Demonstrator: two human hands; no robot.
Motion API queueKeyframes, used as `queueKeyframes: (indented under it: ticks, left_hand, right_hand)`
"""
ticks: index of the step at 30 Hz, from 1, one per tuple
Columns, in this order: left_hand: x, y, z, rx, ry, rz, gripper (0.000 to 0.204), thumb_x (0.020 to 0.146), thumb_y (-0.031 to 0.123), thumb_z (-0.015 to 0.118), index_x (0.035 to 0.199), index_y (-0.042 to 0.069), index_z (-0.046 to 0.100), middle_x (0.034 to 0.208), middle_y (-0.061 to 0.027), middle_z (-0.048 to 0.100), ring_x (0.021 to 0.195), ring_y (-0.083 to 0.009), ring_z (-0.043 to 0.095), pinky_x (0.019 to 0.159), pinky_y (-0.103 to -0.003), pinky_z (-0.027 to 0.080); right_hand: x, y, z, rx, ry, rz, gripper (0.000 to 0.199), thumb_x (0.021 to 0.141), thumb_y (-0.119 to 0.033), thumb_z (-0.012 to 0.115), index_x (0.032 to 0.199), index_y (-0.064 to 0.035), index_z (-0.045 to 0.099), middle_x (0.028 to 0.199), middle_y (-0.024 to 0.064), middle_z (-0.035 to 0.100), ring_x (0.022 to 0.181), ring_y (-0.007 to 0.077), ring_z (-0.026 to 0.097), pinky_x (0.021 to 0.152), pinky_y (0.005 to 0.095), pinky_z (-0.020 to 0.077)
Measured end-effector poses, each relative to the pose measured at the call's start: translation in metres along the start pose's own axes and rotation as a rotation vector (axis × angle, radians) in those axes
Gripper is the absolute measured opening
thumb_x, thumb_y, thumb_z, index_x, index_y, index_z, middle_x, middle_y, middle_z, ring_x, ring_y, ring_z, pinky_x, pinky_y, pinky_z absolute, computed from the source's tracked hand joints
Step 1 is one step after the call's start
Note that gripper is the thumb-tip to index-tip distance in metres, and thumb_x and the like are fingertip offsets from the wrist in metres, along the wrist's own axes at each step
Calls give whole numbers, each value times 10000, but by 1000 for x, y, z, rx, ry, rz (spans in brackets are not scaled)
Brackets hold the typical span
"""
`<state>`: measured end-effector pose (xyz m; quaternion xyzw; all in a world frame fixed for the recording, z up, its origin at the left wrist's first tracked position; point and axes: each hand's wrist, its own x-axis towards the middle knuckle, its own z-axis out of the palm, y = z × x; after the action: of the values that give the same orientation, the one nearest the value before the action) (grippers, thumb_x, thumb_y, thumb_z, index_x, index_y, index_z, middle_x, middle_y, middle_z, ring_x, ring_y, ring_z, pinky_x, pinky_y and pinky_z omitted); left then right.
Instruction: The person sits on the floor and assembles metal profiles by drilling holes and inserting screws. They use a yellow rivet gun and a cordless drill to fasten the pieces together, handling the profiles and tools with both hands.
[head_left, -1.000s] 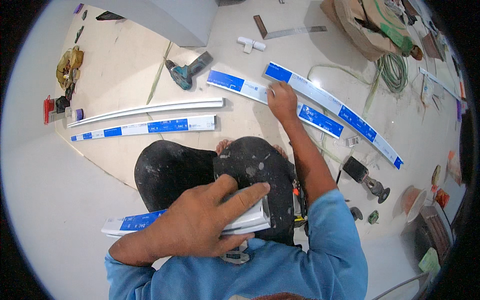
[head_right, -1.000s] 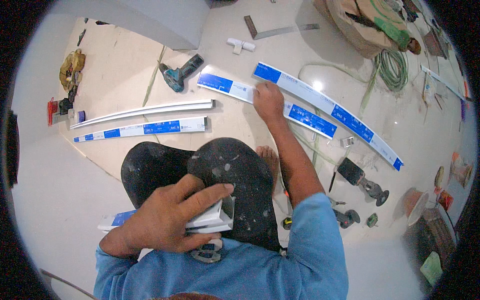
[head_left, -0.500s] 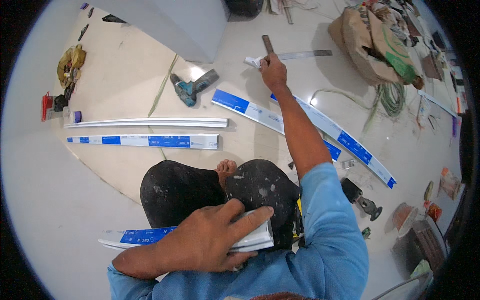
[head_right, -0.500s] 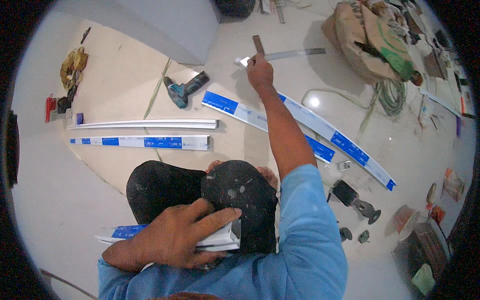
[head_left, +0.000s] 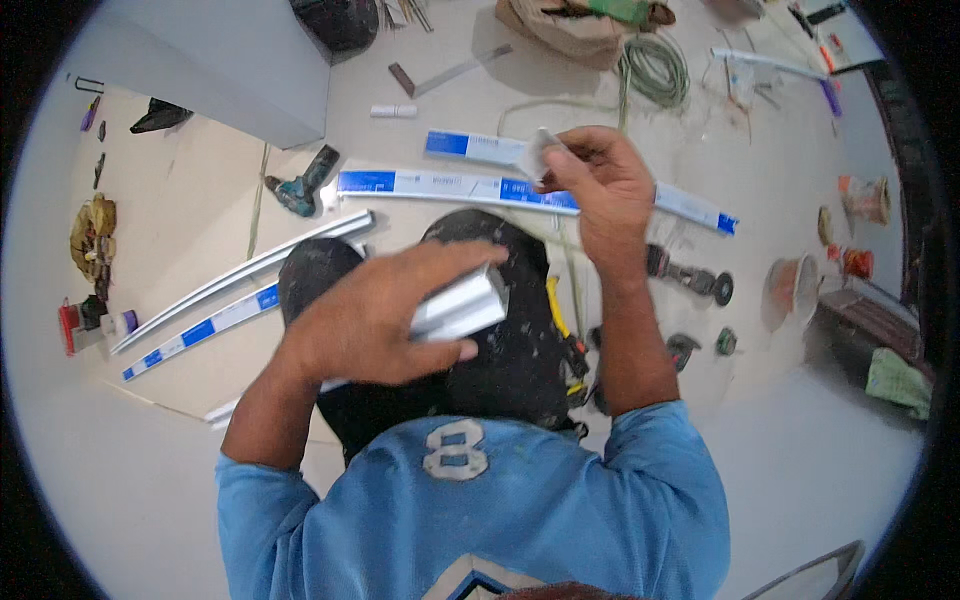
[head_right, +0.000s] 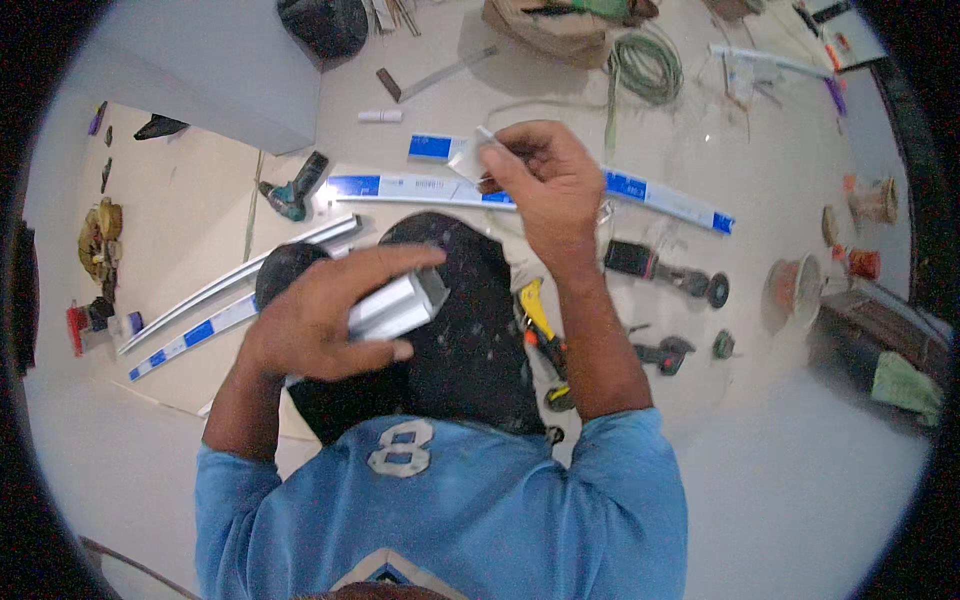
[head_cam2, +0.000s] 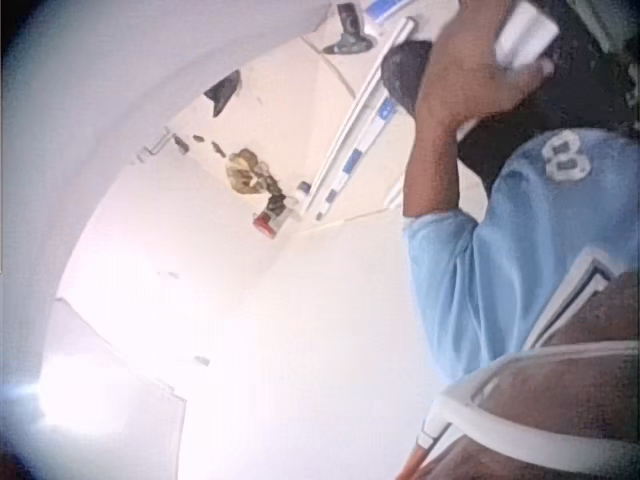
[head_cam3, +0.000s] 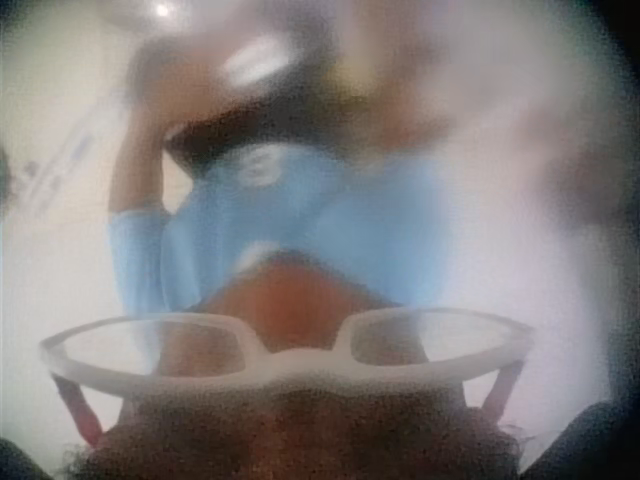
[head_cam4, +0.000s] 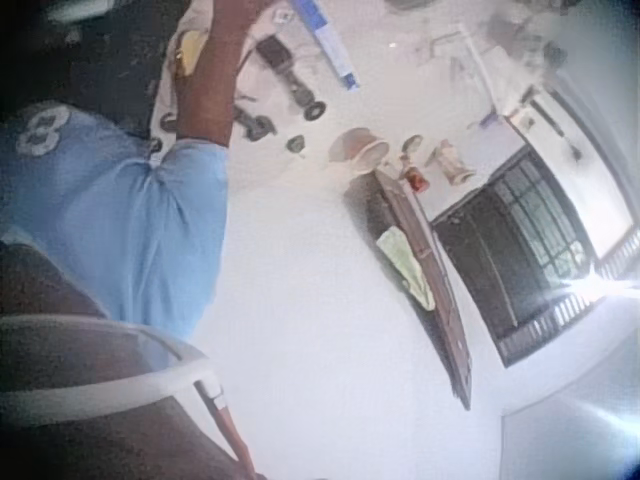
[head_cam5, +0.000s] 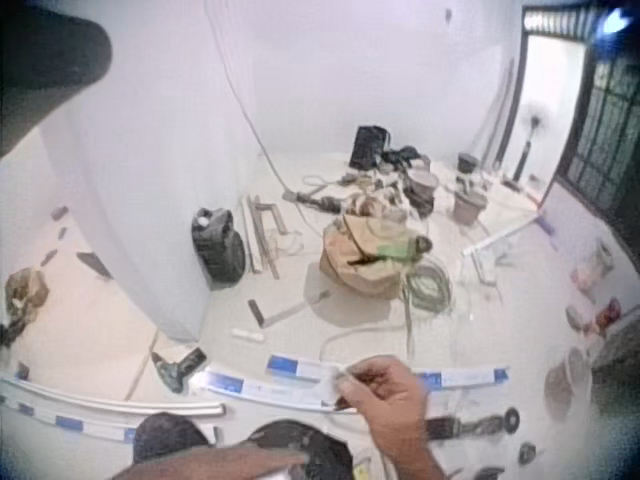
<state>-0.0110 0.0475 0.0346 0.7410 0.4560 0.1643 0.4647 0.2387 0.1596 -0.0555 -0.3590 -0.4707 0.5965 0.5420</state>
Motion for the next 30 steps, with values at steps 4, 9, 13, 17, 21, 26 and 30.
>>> queueKeyframes:
  ticks: [4, 9, 13, 17, 21, 26, 30]
  left_hand:
    - [7, 16, 1, -8, 24, -26, 929, 731, 338, 821, 1603, 122, 581, 1549, -206, 655, 1425, -415, 628, 1231, -495, 461]
    - [13, 24, 4, -38, -14, -46, 980, 692, 391, 755, 1611, 100, 578, 1513, -231, 668, 1380, -426, 638, 1223, -504, 447]
    - [9, 41, 2, -60, -20, -7, 974, 708, 383, 753, 1610, 65, 569, 1519, -239, 659, 1380, -408, 639, 1218, -488, 444]
    - [-5, 41, 1, 8, 8, 91, 993, 698, 335, 783, 1613, 26, 548, 1522, -247, 651, 1383, -375, 636, 1211, -467, 439]
    - [-11, 43, 0, 14, 38, 47, 1023, 684, 291, 800, 1618, -12, 516, 1506, -252, 657, 1381, -360, 636, 1207, -457, 436]
    - [-15, 35, 0, 16, 33, 101, 1010, 679, 309, 768, 1626, 47, 534, 1462, -265, 682, 1300, -411, 675, 1148, -485, 499]
    - [-12, 32, -2, -57, 29, 112, 1012, 673, 369, 753, 1621, 73, 557, 1397, -276, 713, 1174, -428, 731, 1030, -490, 576]
  right_hand:
    - [-64, -41, -19, -143, 144, 41, 216, 991, -25, 818, 1179, 27, 725, 1035, 91, 770, 884, 116, 724, 782, 271, 616]
    - [-103, -66, -9, -112, 158, -29, 270, 1022, -42, 790, 1281, 19, 751, 1023, 74, 775, 839, 90, 699, 698, 234, 564]
    - [-109, -65, -6, -37, 125, -175, 283, 1038, -14, 760, 1319, 22, 745, 1069, 92, 787, 856, 95, 741, 658, 215, 572]
    - [-112, -76, 3, 28, 50, -136, 281, 1038, 4, 756, 1317, 32, 737, 1113, 112, 781, 888, 110, 759, 665, 212, 584]
    - [-109, -74, 9, 230, -65, -123, 319, 1026, 36, 746, 1337, 36, 676, 1142, 133, 742, 954, 152, 770, 754, 265, 645]
    - [-107, -64, 14, 482, -212, -169, 233, 1013, 76, 720, 1220, 18, 633, 1142, 151, 701, 994, 190, 760, 857, 342, 677]
    - [-108, -67, 14, 421, -271, -185, 220, 985, 95, 723, 1153, -5, 623, 1194, 174, 680, 1070, 197, 720, 950, 355, 640]
